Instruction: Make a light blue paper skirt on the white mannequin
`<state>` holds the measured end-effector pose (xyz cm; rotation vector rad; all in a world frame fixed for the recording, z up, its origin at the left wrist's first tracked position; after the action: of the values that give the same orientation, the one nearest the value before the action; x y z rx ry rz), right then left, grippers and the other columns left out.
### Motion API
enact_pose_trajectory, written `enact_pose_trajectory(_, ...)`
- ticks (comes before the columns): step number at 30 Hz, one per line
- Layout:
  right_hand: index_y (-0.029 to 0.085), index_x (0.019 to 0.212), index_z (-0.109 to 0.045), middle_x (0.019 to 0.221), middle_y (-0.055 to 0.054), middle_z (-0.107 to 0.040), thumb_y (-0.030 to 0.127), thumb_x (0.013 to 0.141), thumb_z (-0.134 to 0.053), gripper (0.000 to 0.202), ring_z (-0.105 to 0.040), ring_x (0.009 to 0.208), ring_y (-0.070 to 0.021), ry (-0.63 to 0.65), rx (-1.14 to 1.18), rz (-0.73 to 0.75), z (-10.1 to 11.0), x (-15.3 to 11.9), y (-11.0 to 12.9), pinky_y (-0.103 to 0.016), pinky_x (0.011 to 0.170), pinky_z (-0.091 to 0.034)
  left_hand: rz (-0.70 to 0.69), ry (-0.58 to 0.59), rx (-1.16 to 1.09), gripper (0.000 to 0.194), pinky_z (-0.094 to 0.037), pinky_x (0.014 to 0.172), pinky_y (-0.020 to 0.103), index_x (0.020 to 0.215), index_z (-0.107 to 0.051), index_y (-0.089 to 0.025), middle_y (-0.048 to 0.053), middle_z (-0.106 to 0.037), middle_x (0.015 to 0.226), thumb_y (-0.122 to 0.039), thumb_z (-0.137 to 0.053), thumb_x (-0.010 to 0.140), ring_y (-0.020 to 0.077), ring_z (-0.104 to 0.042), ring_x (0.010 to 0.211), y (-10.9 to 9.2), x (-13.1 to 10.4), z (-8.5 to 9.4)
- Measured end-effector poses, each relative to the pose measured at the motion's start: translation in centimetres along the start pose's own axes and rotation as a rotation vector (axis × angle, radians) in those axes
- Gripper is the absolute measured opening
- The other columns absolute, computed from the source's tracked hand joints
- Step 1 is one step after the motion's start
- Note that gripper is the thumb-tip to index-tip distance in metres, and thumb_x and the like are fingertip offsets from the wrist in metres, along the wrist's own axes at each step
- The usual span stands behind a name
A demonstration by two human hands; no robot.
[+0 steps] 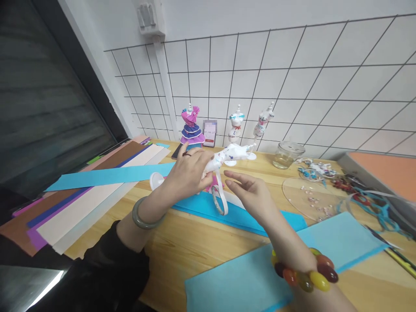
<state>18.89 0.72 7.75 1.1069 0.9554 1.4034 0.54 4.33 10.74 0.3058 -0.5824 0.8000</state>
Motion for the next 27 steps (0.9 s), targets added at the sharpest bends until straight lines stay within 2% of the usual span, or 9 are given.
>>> enact_pose_trajectory(3, 0.029, 0.102, -0.074, 0.109, -0.003, -0.073, 0.048, 0.074, -0.072, 0.034, -0.063, 0.11, -0.0283, 0.043, 0.05, 0.052, -0.3, 0.0, -0.1, -0.046, 0.093, -0.053, -0.019, 0.009, -0.023, 0.029, -0.019, 0.11, 0.053, 0.11, -0.049, -0.018, 0.007, -0.064, 0.099, -0.019, -0.05, 0.081, 0.025, -0.054, 0.108, -0.2, -0.1, 0.3)
enact_pose_trajectory(9, 0.027, 0.093, -0.075, 0.097, -0.003, -0.076, 0.047, 0.068, -0.077, 0.032, -0.068, 0.099, -0.0262, 0.096, 0.164, 0.007, -0.8, 0.0, -0.4, -0.044, 0.092, -0.052, -0.024, 0.032, -0.073, 0.028, -0.02, 0.111, 0.05, 0.109, -0.049, -0.017, 0.007, -0.064, 0.101, -0.021, -0.05, 0.082, 0.024, -0.055, 0.107, -0.4, 0.0, 0.5)
enact_pose_trajectory(14, 0.025, 0.081, -0.075, 0.088, -0.003, -0.076, 0.047, 0.069, -0.076, 0.026, -0.068, 0.087, -0.0223, 0.054, 0.128, -0.007, -0.6, 0.1, -0.3, -0.036, 0.082, -0.054, -0.002, 0.046, -0.137, 0.028, -0.023, 0.11, 0.049, 0.11, -0.047, -0.018, 0.007, -0.064, 0.1, -0.022, -0.048, 0.082, 0.0235, -0.056, 0.104, -0.2, 0.0, 0.2)
enact_pose_trajectory(19, 0.022, 0.073, -0.07, 0.073, -0.002, -0.07, 0.049, 0.07, -0.075, 0.027, -0.061, 0.067, -0.0154, 0.009, 0.123, -0.023, -0.3, 0.0, -0.2, -0.027, 0.063, -0.051, 0.013, 0.066, -0.24, 0.027, -0.028, 0.107, 0.046, 0.111, -0.045, -0.019, 0.006, -0.063, 0.098, -0.023, -0.046, 0.084, 0.0217, -0.057, 0.101, 0.0, 0.0, -0.1)
enact_pose_trajectory(23, 0.021, 0.069, -0.065, 0.063, 0.0, -0.061, 0.05, 0.073, -0.072, 0.03, -0.05, 0.053, -0.0105, -0.01, 0.12, -0.019, -0.3, 0.0, -0.1, -0.023, 0.049, -0.043, 0.024, 0.07, -0.224, 0.028, -0.029, 0.106, 0.045, 0.111, -0.046, -0.019, 0.006, -0.063, 0.097, -0.024, -0.046, 0.084, 0.0219, -0.057, 0.102, 0.1, 0.1, -0.5)
enact_pose_trajectory(27, 0.02, 0.065, -0.061, 0.06, 0.0, -0.059, 0.051, 0.074, -0.071, 0.034, -0.05, 0.054, -0.0112, -0.027, 0.064, 0.02, -0.5, -0.4, 0.5, -0.023, 0.049, -0.041, 0.029, 0.05, -0.157, 0.029, -0.03, 0.106, 0.046, 0.113, -0.046, -0.017, 0.006, -0.064, 0.098, -0.024, -0.047, 0.085, 0.022, -0.058, 0.101, 0.1, 0.1, -0.8)
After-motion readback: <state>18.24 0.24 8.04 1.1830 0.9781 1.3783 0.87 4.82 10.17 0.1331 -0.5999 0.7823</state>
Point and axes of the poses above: each hand's wrist, its own x-axis towards the middle knuckle, its own z-axis out of the back of the hand, y = z × x, the point moved 1 cm from there along x, towards the middle knuckle
